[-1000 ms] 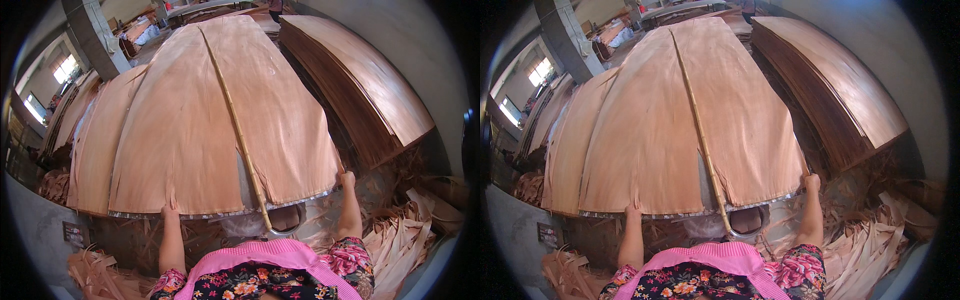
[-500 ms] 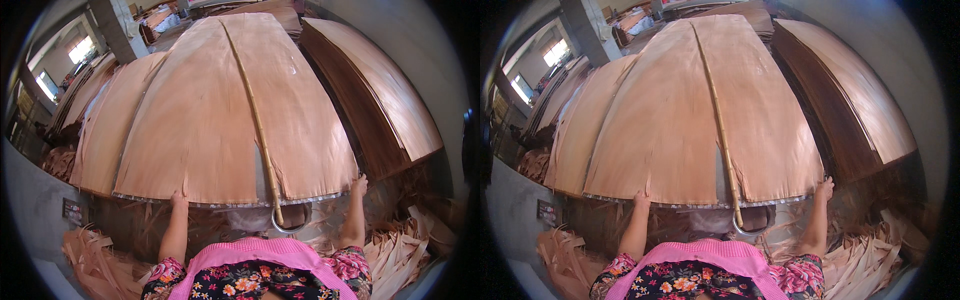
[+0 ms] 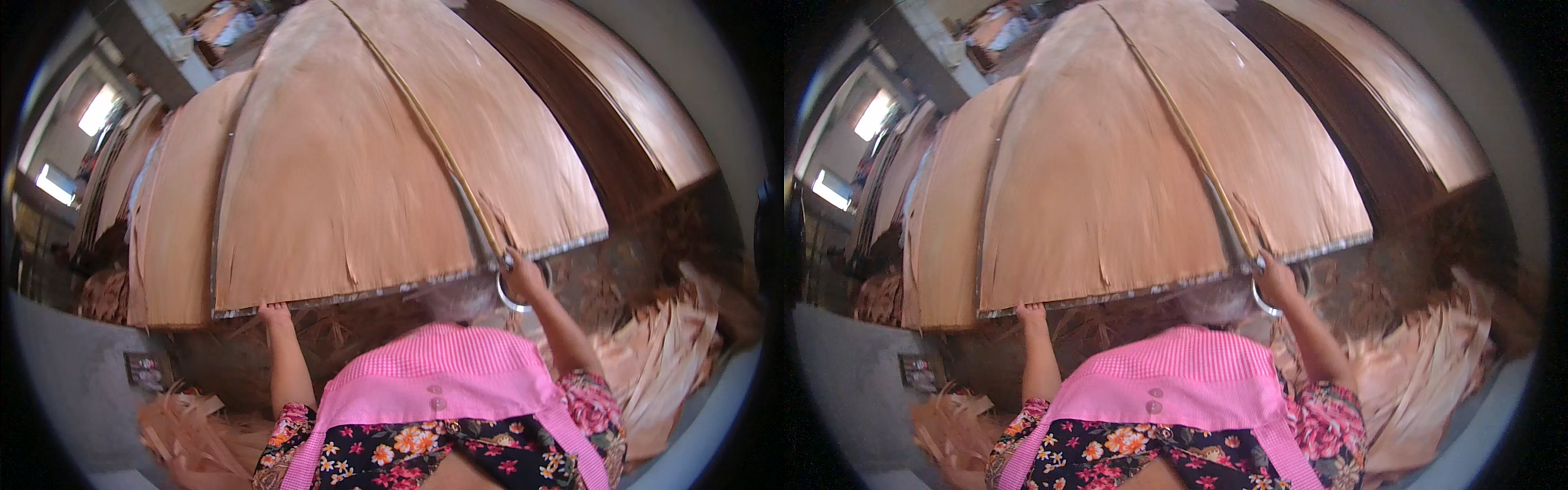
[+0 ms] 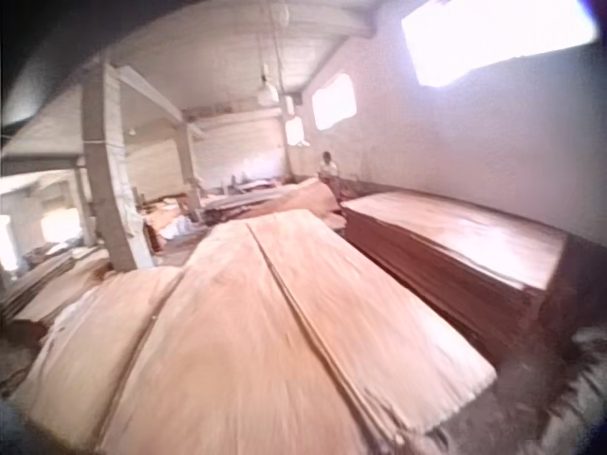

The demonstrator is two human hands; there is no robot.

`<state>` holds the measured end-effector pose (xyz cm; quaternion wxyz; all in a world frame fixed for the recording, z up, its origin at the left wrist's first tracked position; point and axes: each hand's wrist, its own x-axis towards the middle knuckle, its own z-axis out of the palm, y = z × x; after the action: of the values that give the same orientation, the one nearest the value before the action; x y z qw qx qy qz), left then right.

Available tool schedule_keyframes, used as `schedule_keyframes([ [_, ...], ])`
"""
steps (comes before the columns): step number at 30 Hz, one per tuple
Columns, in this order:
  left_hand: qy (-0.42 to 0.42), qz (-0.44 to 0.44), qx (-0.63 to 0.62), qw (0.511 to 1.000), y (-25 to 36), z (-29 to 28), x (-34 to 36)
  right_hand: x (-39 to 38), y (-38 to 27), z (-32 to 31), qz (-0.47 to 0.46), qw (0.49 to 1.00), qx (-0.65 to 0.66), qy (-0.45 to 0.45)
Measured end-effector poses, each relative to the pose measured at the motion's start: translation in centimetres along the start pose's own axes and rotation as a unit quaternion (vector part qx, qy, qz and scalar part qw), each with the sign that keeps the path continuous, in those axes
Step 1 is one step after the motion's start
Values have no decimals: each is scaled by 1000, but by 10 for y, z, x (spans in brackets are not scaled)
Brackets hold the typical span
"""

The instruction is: The person flips through wood veneer sheets, places a large sheet onto a metal work surface, and trims the edges with a knife. They apply small pieces of tape to the sheet and move more wood pieces into a pile.

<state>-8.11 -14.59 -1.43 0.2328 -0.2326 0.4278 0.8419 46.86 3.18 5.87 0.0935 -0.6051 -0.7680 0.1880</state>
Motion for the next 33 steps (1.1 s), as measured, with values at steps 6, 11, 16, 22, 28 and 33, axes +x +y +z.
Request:
schedule_keyframes([
  [6, -64, -61, 157, 984, 8, -16, 69, 13, -82, 62, 12, 950, 284, -126],
  [11, -105, -57, 226, 967, 18, -36, 68, 78, -188, 154, -38, 940, 337, -19],
  [16, -146, -95, 360, 916, -24, 1, 31, 181, -119, 187, -84, 867, 190, 453],
  [22, -303, 98, 499, 806, -21, -26, -36, 92, -187, 217, -154, 932, 324, 54],
  [28, -559, 495, 537, 392, -107, 39, -53, 24, -220, 197, 228, 710, 658, -104],
  [33, -600, 521, 572, 206, -137, 36, -31, -24, -155, 184, 223, 785, 576, -46],
])
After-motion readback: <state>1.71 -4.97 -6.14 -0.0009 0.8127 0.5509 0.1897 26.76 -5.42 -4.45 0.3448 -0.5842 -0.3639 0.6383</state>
